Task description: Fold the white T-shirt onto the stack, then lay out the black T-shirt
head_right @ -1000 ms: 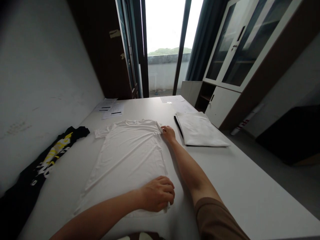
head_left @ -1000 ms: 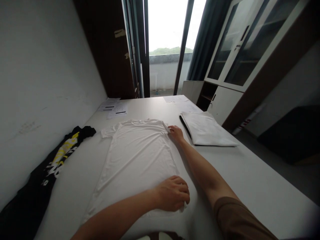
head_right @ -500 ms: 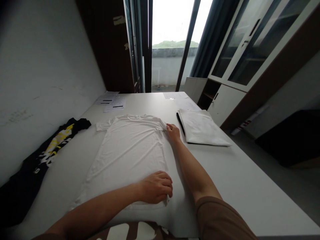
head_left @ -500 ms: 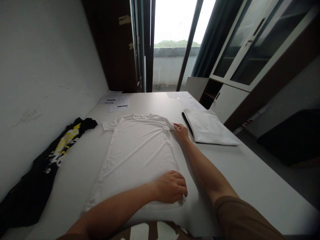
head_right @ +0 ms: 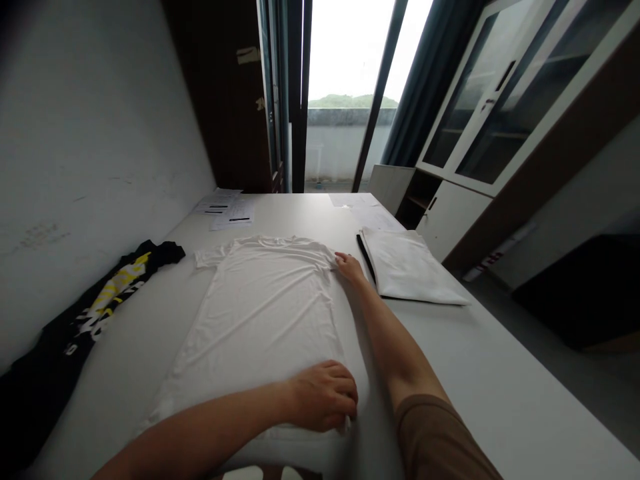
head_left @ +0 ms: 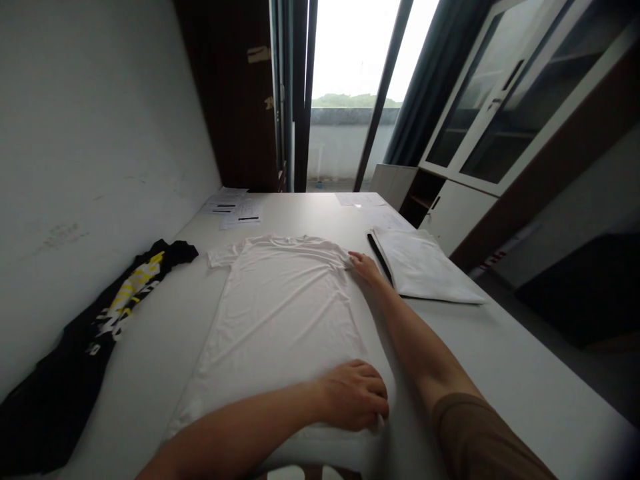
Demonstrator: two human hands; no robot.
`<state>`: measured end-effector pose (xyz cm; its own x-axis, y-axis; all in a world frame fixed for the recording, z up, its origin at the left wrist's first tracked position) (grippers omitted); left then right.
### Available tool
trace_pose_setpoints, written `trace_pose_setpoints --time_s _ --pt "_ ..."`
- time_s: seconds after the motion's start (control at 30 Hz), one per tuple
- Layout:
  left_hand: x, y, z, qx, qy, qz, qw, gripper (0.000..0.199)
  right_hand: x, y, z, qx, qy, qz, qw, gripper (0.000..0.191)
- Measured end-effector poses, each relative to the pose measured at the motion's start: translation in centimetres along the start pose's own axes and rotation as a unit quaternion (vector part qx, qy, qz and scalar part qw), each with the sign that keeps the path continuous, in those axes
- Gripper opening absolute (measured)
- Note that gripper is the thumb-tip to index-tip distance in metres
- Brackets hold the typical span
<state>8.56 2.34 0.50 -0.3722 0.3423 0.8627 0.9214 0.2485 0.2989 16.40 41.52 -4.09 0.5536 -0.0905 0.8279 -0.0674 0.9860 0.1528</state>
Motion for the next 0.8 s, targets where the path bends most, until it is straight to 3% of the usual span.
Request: trace_pose_setpoints --time_s 0.13,0.3,0.43,0.6,0.7,0.8 --pt "0.5 -0.1 -0.4 -0.021 0.013 -0.004 1.000 0.016 0.0 1.9 0.9 -0.012 0.032 0.008 0.999 0.032" --pt "2.7 0.3 -0.7 -0.014 0.020 -0.031 0.999 0.013 0.8 4.8 2.4 -0.010 0.162 -0.028 0.986 0.039" --pt "4.1 -0.2 -1.6 -0.028 0.039 -0.019 0.999 0.010 0.7 6.9 4.2 -0.001 0.208 -0.026 0.978 0.042" --pt "5.5 -2.5 -1.6 -0.006 0.057 0.003 0.998 0.010 1.1 8.5 4.8 -0.025 0.081 -0.036 0.996 0.034" --pt "6.0 -3.5 -1.4 0.018 0.049 -0.003 0.999 0.012 1.5 8.5 3.3 -0.072 -0.027 -0.048 0.996 0.029" --pt "6.4 -3.6 -1.7 0.020 0.037 -0.020 0.999 0.015 2.2 7.9 1.2 -0.107 -0.095 -0.070 0.987 0.037"
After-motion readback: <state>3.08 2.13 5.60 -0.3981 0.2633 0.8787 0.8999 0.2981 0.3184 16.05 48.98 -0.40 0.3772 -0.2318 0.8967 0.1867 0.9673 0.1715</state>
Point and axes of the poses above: each hand's wrist, its own y-axis towards the middle knuckle, its own x-axis out of the back of the hand, z = x × y, the point moved 10 cm from there along y, towards the middle knuckle, and after that the axes turned 9 degrees about -y, right-handed, at the moved point
